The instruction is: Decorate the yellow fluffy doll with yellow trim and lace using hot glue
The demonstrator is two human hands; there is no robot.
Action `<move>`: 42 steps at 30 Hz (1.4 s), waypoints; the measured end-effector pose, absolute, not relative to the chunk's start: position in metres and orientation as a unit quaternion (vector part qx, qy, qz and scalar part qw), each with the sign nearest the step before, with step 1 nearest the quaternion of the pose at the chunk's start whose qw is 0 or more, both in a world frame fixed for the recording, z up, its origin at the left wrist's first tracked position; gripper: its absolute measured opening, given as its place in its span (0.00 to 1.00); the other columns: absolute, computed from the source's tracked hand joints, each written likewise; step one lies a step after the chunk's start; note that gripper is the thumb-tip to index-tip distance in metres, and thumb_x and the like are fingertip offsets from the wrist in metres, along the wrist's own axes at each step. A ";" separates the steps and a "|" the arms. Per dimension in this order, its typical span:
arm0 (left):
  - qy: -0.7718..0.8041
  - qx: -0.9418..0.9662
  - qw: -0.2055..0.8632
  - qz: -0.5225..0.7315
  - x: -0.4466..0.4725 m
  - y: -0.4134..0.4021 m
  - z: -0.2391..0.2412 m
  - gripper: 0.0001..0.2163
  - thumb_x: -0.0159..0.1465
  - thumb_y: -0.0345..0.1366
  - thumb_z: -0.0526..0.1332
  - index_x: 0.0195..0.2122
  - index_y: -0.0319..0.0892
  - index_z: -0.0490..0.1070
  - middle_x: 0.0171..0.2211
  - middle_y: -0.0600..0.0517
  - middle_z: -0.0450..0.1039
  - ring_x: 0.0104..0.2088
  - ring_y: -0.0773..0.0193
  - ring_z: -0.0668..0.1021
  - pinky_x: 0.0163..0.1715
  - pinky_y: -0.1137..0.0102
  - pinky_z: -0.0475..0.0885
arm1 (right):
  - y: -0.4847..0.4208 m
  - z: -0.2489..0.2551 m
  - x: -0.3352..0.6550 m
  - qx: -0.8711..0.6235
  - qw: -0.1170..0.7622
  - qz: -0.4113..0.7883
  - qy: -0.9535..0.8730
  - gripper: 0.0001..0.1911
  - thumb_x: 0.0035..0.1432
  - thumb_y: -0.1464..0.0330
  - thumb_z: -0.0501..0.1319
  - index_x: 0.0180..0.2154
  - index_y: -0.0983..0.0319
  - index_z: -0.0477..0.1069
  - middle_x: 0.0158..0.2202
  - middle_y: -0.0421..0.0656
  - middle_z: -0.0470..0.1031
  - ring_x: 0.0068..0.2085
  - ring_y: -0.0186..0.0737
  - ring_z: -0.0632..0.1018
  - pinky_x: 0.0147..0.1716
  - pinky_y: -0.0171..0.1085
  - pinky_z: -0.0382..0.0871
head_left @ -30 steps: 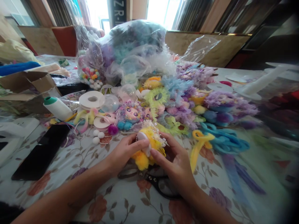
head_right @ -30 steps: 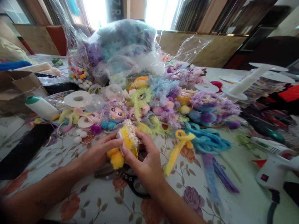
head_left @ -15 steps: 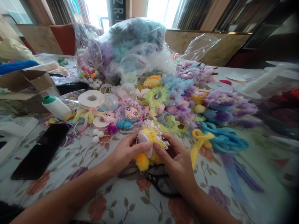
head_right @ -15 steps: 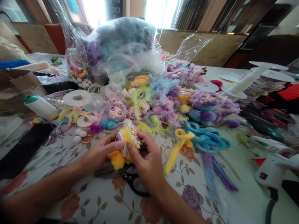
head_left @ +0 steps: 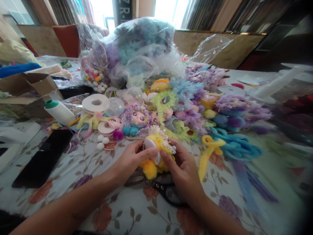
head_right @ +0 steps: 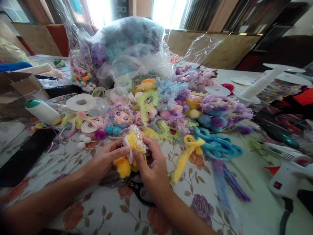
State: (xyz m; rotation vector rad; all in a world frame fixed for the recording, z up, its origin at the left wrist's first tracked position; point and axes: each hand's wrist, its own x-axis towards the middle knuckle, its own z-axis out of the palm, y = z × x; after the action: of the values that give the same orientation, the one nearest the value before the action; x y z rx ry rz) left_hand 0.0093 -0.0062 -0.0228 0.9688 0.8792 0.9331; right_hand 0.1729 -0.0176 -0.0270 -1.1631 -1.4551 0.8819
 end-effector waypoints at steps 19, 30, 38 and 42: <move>0.413 0.434 0.678 0.426 0.011 -0.010 -0.025 0.17 0.61 0.47 0.67 0.42 0.39 0.75 0.40 0.46 0.76 0.40 0.55 0.77 0.42 0.64 0.72 | -0.018 -0.024 0.170 -0.494 0.508 0.356 -0.609 0.14 0.61 0.61 0.62 0.47 0.58 0.71 0.43 0.45 0.75 0.44 0.46 0.78 0.44 0.44 0.74; 0.411 0.427 0.683 0.427 0.012 -0.008 -0.020 0.15 0.62 0.46 0.66 0.45 0.42 0.75 0.47 0.46 0.77 0.47 0.53 0.77 0.46 0.65 0.72 | -0.016 -0.027 0.173 -0.504 0.514 0.371 -0.586 0.17 0.62 0.57 0.60 0.46 0.60 0.74 0.49 0.46 0.78 0.47 0.47 0.78 0.46 0.43 0.73; 0.416 0.436 0.682 0.414 0.012 -0.008 -0.019 0.15 0.61 0.46 0.66 0.43 0.42 0.75 0.44 0.47 0.77 0.45 0.54 0.77 0.45 0.65 0.71 | -0.018 -0.026 0.173 -0.494 0.518 0.391 -0.579 0.16 0.59 0.58 0.63 0.46 0.59 0.73 0.44 0.45 0.78 0.44 0.47 0.79 0.38 0.41 0.74; 0.419 0.448 0.673 0.414 0.012 -0.009 -0.019 0.14 0.61 0.46 0.66 0.40 0.41 0.74 0.41 0.48 0.77 0.43 0.54 0.77 0.44 0.65 0.71 | -0.017 -0.025 0.171 -0.502 0.522 0.377 -0.578 0.14 0.59 0.59 0.64 0.44 0.58 0.74 0.42 0.43 0.78 0.42 0.46 0.79 0.35 0.38 0.74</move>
State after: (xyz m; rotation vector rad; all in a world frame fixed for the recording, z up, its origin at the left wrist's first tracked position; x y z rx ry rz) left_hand 0.0122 -0.0089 -0.0189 1.0079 0.9430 0.9319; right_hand 0.1713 -0.0175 -0.0253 -1.2016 -1.3837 0.9042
